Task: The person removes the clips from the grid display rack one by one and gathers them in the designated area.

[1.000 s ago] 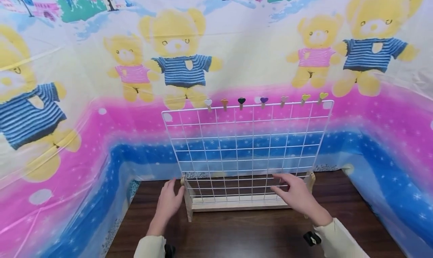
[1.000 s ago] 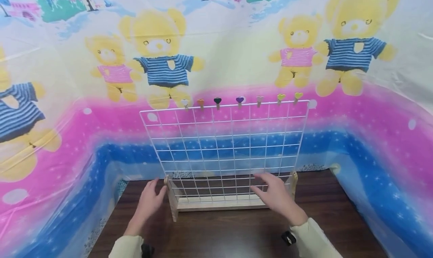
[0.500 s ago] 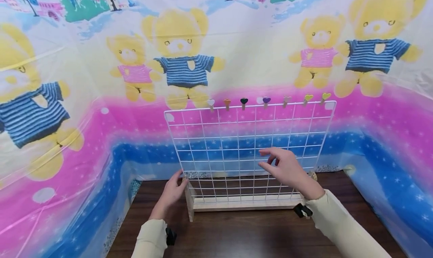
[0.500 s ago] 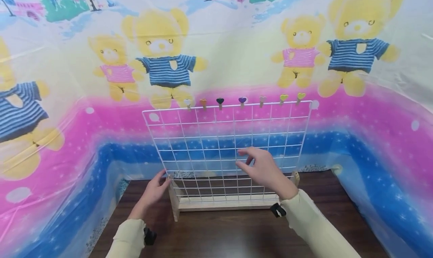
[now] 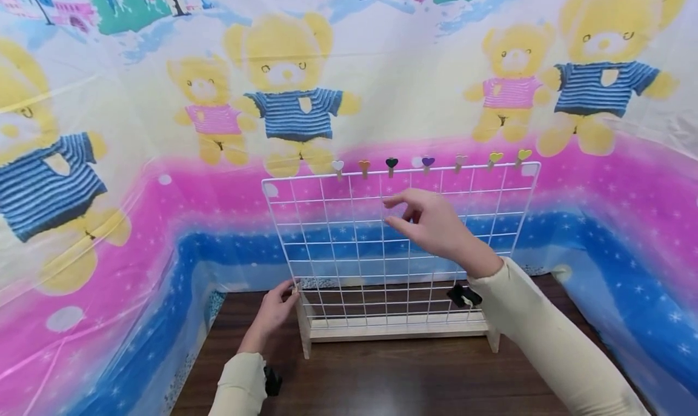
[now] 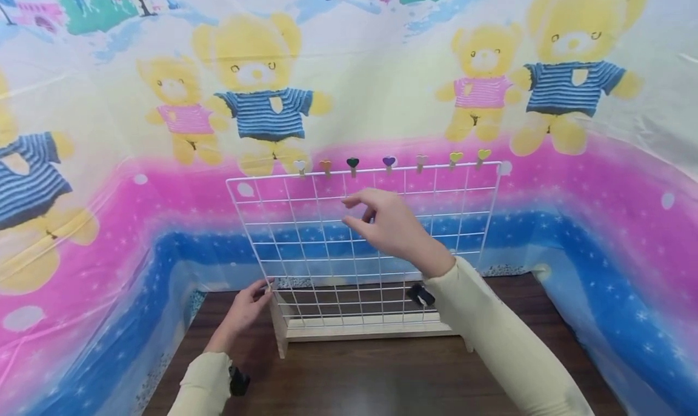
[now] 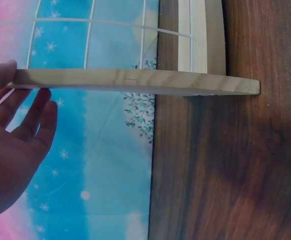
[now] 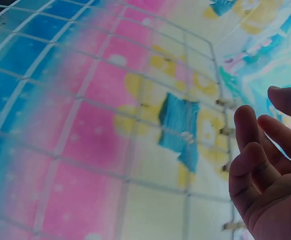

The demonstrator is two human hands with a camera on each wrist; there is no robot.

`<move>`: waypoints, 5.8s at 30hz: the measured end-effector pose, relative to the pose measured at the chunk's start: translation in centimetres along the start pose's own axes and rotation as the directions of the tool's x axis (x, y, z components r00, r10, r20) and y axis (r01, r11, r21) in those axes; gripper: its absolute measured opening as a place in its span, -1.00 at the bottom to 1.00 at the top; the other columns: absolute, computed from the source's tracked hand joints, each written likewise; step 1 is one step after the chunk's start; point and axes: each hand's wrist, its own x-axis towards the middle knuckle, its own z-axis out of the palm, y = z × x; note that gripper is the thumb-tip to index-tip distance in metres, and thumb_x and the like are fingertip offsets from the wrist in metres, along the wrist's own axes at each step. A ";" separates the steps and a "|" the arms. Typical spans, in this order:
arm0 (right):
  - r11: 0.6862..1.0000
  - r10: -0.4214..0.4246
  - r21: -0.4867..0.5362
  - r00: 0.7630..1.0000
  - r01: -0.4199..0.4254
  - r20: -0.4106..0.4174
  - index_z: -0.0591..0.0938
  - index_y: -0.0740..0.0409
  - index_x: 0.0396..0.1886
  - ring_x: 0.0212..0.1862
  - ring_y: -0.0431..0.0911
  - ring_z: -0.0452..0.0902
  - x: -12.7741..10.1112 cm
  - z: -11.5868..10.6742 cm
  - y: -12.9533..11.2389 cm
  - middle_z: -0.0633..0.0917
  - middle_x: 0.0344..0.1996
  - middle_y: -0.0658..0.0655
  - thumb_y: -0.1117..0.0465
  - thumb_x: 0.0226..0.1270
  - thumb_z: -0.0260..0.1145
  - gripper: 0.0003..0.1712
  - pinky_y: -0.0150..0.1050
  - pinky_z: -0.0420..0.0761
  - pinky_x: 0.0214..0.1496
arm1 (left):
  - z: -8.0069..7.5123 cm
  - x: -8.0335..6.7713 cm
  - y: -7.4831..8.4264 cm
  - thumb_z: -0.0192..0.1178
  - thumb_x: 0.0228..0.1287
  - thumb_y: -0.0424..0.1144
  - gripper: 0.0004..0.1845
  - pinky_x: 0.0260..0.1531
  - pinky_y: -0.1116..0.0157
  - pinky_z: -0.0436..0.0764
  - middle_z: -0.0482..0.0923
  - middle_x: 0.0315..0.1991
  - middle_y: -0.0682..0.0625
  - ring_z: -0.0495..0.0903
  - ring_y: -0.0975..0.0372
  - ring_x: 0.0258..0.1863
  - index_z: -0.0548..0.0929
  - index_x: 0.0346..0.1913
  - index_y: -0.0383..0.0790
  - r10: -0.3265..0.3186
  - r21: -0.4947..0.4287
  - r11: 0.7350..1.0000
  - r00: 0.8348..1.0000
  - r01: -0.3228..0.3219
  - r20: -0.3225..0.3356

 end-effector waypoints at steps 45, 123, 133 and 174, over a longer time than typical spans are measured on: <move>0.974 0.203 0.099 0.979 -0.202 0.001 0.65 0.18 -0.02 -0.64 -0.16 0.55 9.8 3.8 -3.0 0.66 -0.31 0.05 0.27 0.31 0.28 -0.74 -0.33 0.59 -0.50 | 0.0 0.1 -1.3 0.07 0.41 -0.29 -0.57 -0.02 0.01 0.50 0.47 0.13 -0.25 0.46 -0.06 0.10 0.43 0.31 -0.21 -0.008 -0.097 0.995 1.000 0.010 0.019; 0.815 0.325 0.342 0.858 -0.467 0.398 0.67 0.20 -0.40 -0.46 -0.27 0.57 -15.1 22.9 8.2 0.68 -0.53 0.02 0.43 0.07 0.37 -0.89 -0.39 0.55 -0.38 | -0.2 0.0 -1.5 0.05 0.42 -0.30 -0.56 -0.02 0.03 0.50 0.47 0.12 -0.24 0.46 -0.03 0.10 0.39 0.33 -0.22 -0.002 -0.081 0.997 0.998 0.006 0.057; 0.827 0.358 0.268 0.831 -0.494 0.427 0.69 0.17 -0.43 -0.53 -0.36 0.48 -17.0 26.6 8.7 0.64 -0.59 -0.10 0.45 0.02 0.33 -0.86 -0.42 0.48 -0.42 | -0.3 0.1 -1.3 0.05 0.42 -0.30 -0.56 -0.02 0.02 0.50 0.47 0.13 -0.23 0.45 -0.03 0.10 0.40 0.32 -0.20 0.010 -0.084 0.996 0.998 -0.005 0.062; 0.904 0.355 0.106 0.867 -0.413 0.351 0.70 0.17 -0.48 -0.53 -0.39 0.35 -19.5 30.2 11.6 0.53 -0.62 -0.21 0.34 0.10 0.37 -0.97 -0.45 0.39 -0.44 | -0.4 0.1 -1.6 0.08 0.40 -0.32 -0.56 -0.09 0.12 0.54 0.52 0.06 -0.22 0.49 -0.01 0.05 0.42 0.31 -0.23 0.032 -0.106 0.994 0.997 -0.025 0.069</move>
